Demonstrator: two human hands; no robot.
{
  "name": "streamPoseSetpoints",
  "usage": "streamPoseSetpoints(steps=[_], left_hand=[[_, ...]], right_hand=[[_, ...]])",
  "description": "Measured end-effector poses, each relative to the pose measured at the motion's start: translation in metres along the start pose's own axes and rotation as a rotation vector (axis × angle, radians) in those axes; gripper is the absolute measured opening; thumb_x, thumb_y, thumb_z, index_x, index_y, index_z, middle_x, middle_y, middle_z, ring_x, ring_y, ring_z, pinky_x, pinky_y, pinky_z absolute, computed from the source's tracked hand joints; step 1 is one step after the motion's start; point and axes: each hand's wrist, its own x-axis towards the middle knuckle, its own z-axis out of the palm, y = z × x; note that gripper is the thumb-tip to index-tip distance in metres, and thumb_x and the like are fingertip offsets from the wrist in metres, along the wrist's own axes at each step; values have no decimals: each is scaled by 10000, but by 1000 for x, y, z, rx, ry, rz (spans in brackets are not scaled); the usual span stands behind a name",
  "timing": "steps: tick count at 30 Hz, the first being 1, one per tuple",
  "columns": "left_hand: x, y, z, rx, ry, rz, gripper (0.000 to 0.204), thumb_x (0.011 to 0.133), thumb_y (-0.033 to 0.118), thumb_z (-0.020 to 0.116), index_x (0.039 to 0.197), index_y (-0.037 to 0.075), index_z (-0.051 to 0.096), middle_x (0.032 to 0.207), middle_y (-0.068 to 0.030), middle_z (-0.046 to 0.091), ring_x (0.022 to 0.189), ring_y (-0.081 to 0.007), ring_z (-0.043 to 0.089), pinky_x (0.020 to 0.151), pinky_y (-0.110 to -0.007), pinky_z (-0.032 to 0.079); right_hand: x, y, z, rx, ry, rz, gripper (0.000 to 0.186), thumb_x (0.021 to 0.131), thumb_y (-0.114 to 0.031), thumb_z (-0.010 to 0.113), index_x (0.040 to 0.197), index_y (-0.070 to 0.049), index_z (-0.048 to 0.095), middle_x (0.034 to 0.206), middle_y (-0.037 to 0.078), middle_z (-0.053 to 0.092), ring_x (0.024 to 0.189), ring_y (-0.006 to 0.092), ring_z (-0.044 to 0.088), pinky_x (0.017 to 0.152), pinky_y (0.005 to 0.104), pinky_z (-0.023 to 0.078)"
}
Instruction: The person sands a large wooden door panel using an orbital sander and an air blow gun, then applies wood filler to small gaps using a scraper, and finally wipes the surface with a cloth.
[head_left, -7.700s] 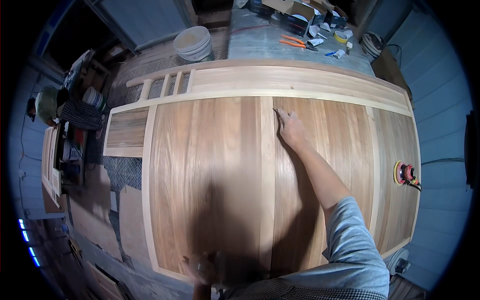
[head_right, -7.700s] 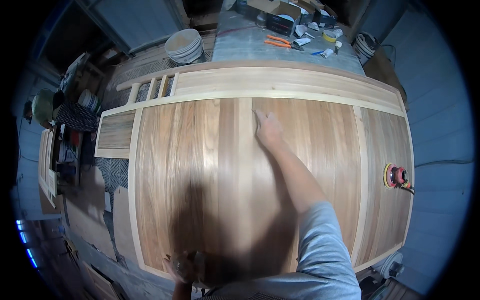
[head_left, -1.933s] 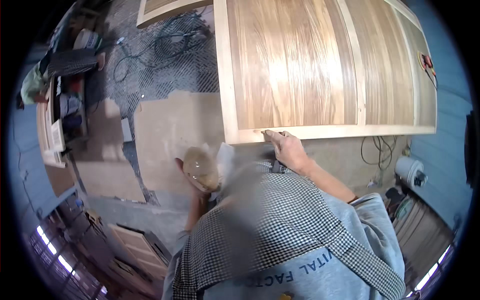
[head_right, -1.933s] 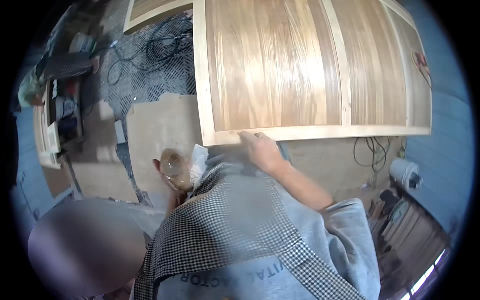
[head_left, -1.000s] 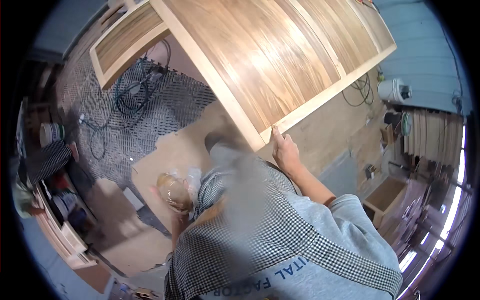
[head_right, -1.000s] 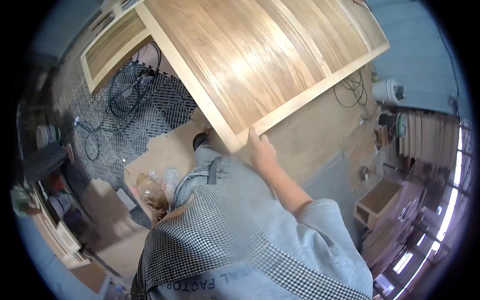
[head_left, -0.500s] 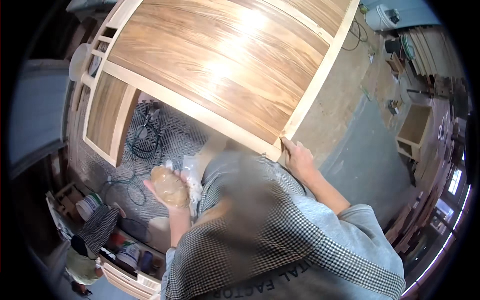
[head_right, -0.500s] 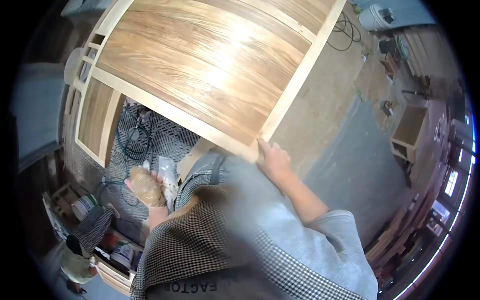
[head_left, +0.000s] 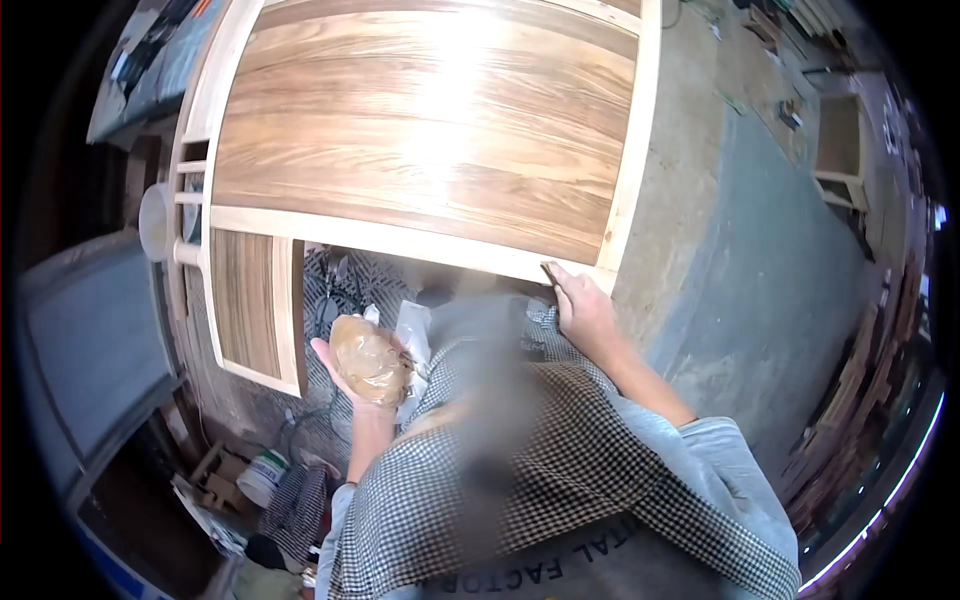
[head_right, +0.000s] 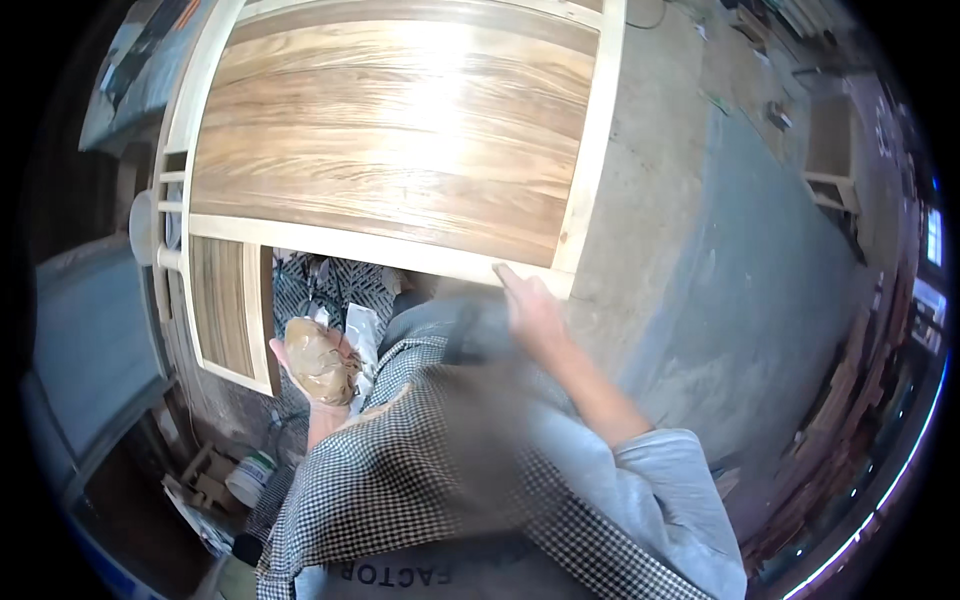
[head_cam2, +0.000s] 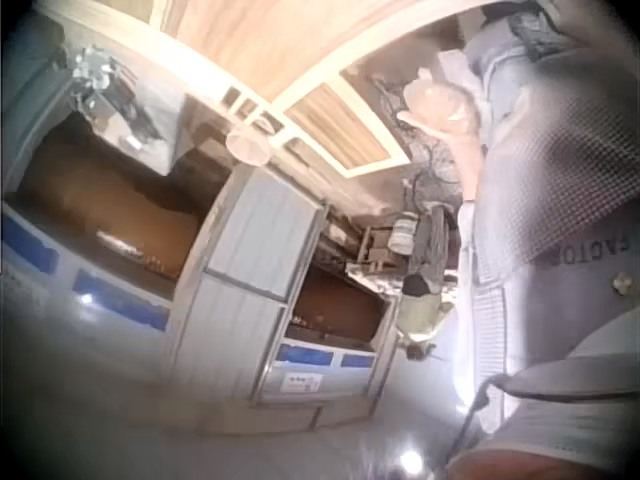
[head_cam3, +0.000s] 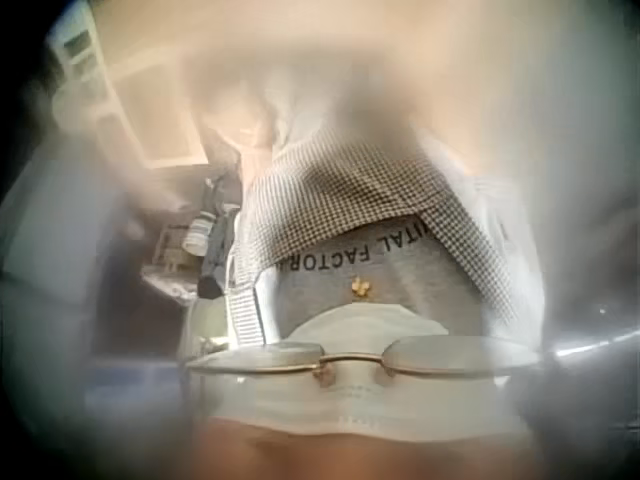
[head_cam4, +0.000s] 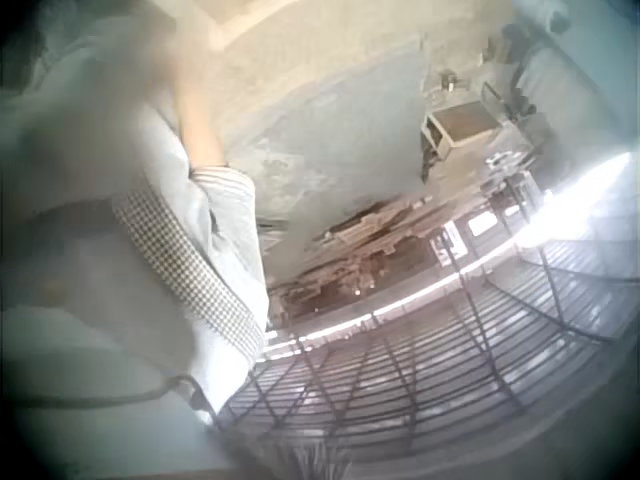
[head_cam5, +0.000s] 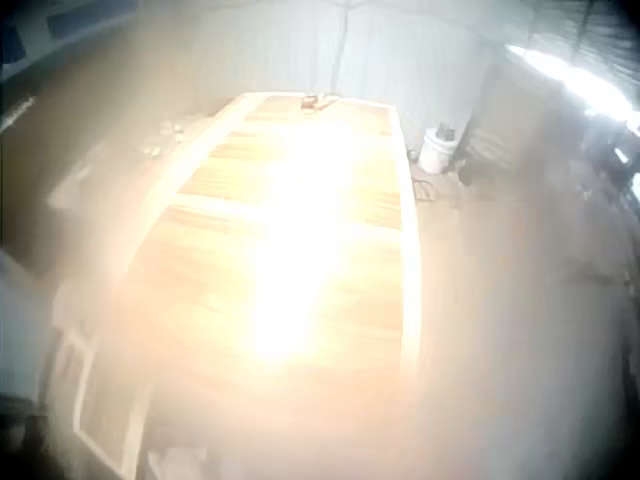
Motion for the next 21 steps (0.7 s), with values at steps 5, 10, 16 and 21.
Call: streamPoseSetpoints(steps=[5, 10, 16, 21], left_hand=[[19, 39, 8, 48, -44, -94, 717, 770, 706, 324, 751, 40, 590, 671, -124, 589, 546, -238, 536, 475, -326, 462], [27, 59, -6, 168, -16, -170, 732, 770, 717, 289, 772, 48, 586, 653, -132, 584, 539, -250, 544, 467, -341, 463], [38, 80, -11, 185, 9, -302, 716, 759, 711, 332, 965, 61, 552, 838, -128, 604, 678, -275, 599, 572, -412, 519], [40, 83, 2, 127, 31, -305, 734, 774, 673, 374, 1175, 64, 458, 1079, -123, 550, 932, -278, 568, 767, -448, 502]], right_hand=[[-3, -17, 36, -80, 65, 187, 426, 808, -58, 421, 1226, -133, 464, 763, 180, 473, 631, 369, 525, 581, 452, 443], [-7, -27, 51, -151, 138, 318, 449, 809, -76, 443, 1253, -138, 434, 814, 194, 494, 675, 371, 538, 619, 447, 450], [-1, -54, 64, -210, 187, 471, 407, 822, -91, 437, 1227, -123, 468, 817, 209, 523, 687, 382, 547, 623, 454, 444], [6, -43, 54, -139, 189, 430, 376, 813, -85, 448, 1181, -117, 516, 911, 220, 573, 788, 382, 561, 706, 452, 440]])
